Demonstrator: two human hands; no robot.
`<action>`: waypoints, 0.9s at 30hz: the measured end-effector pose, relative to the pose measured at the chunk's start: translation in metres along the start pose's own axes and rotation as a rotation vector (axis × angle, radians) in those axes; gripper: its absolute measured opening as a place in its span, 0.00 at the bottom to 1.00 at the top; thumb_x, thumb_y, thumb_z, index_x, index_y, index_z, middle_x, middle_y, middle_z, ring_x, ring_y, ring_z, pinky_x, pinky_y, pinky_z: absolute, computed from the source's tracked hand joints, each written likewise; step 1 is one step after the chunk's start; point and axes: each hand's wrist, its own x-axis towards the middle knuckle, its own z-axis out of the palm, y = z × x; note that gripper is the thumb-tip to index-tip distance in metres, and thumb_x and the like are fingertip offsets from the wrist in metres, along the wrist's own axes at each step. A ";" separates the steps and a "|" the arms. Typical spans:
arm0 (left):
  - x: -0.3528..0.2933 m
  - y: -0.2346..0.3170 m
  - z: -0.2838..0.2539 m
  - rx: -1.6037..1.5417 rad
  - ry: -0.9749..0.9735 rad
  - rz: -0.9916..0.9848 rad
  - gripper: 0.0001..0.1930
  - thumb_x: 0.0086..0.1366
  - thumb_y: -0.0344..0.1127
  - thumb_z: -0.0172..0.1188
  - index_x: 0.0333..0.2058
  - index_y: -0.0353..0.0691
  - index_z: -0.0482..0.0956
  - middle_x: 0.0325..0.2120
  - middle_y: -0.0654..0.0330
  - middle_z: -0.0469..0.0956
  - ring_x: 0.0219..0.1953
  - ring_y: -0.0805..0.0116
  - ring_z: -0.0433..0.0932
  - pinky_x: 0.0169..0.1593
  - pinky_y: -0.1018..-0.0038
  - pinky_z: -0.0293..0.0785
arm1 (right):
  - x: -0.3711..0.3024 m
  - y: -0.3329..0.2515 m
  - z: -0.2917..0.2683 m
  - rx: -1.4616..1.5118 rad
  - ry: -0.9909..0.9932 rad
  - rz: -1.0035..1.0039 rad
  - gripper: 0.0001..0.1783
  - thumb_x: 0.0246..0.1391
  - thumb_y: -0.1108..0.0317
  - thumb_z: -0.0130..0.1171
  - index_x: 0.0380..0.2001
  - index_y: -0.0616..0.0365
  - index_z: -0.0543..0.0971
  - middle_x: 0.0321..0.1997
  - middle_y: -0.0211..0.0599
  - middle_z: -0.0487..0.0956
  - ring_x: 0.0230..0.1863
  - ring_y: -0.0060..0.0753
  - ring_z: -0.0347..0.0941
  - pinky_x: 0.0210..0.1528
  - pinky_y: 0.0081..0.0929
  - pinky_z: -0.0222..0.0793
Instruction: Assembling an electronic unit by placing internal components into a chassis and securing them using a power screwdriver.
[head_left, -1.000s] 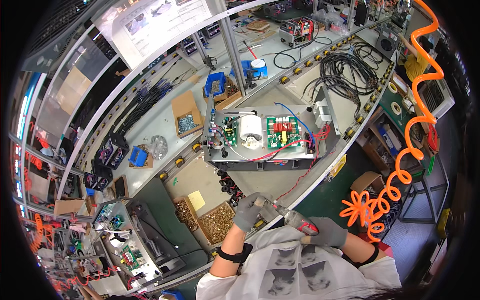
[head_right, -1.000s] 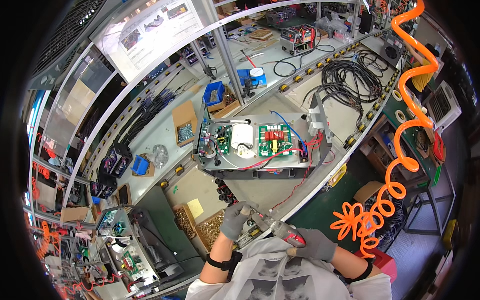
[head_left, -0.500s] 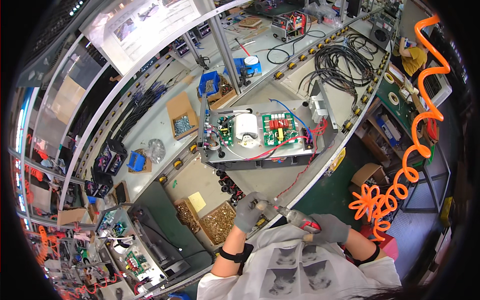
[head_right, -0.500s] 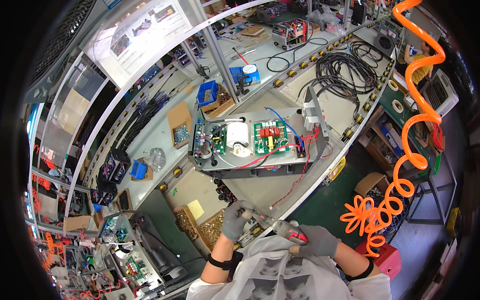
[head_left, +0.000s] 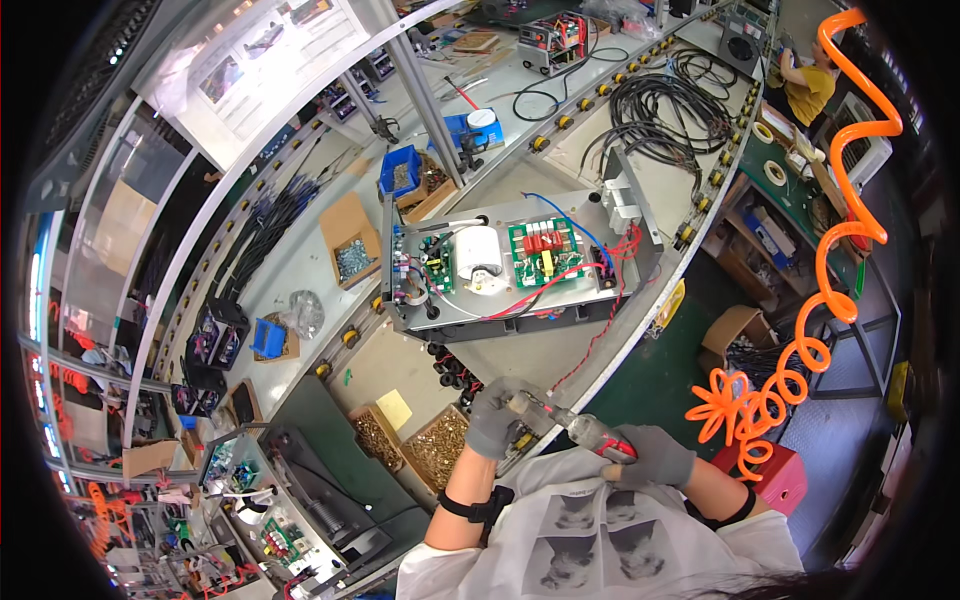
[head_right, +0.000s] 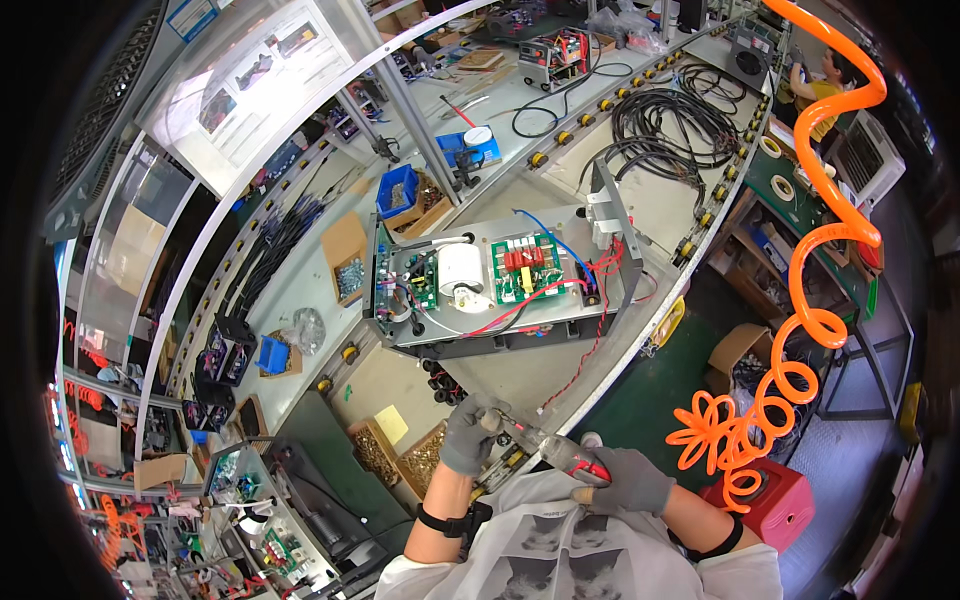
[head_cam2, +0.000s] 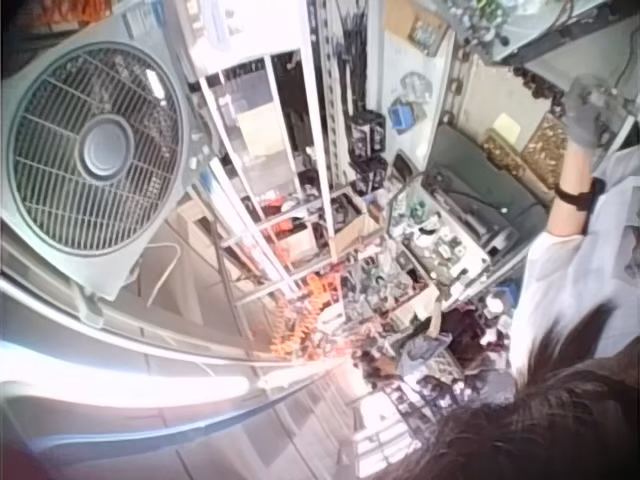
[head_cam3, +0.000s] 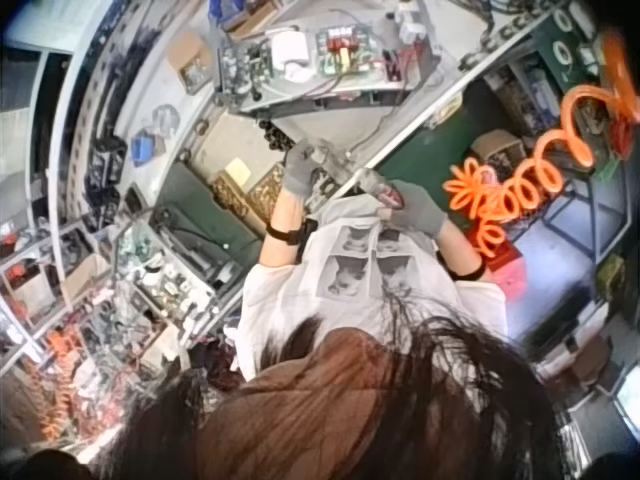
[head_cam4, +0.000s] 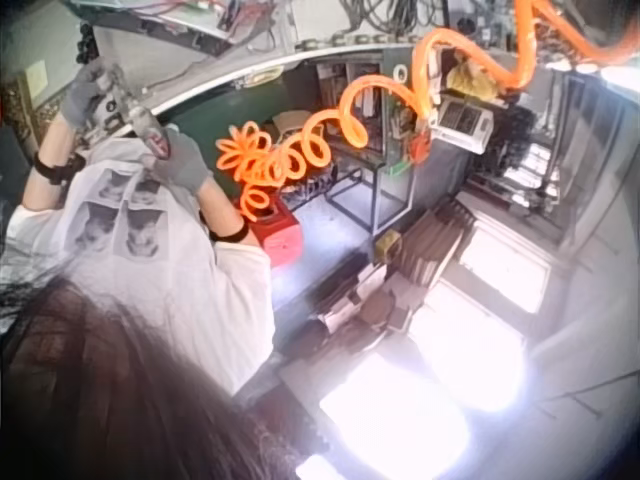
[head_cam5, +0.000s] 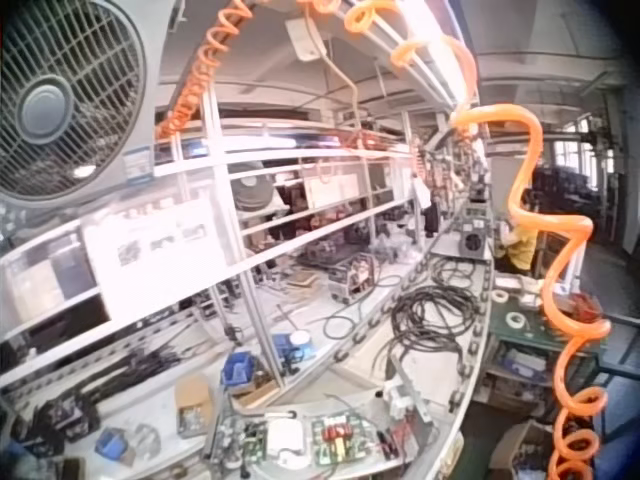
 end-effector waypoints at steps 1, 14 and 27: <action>0.001 -0.002 -0.002 0.002 -0.001 -0.002 0.12 0.58 0.30 0.59 0.41 0.35 0.74 0.33 0.59 0.78 0.29 0.74 0.74 0.33 0.79 0.70 | 0.000 -0.001 0.001 0.003 0.001 0.000 0.32 0.40 0.43 0.62 0.39 0.60 0.72 0.30 0.50 0.76 0.34 0.51 0.73 0.37 0.37 0.67; 0.075 0.012 -0.042 1.344 0.600 0.574 0.24 0.51 0.40 0.60 0.48 0.45 0.72 0.38 0.52 0.68 0.42 0.55 0.66 0.48 0.64 0.63 | 0.009 0.012 0.020 0.054 0.180 0.035 0.35 0.36 0.43 0.65 0.40 0.61 0.73 0.34 0.51 0.76 0.37 0.51 0.73 0.39 0.38 0.67; 0.039 0.032 -0.043 0.726 0.323 0.218 0.13 0.59 0.39 0.60 0.36 0.34 0.81 0.28 0.63 0.79 0.30 0.78 0.73 0.36 0.79 0.69 | 0.019 -0.011 0.016 0.073 0.198 0.085 0.33 0.37 0.44 0.65 0.40 0.59 0.74 0.34 0.47 0.76 0.37 0.45 0.74 0.40 0.35 0.67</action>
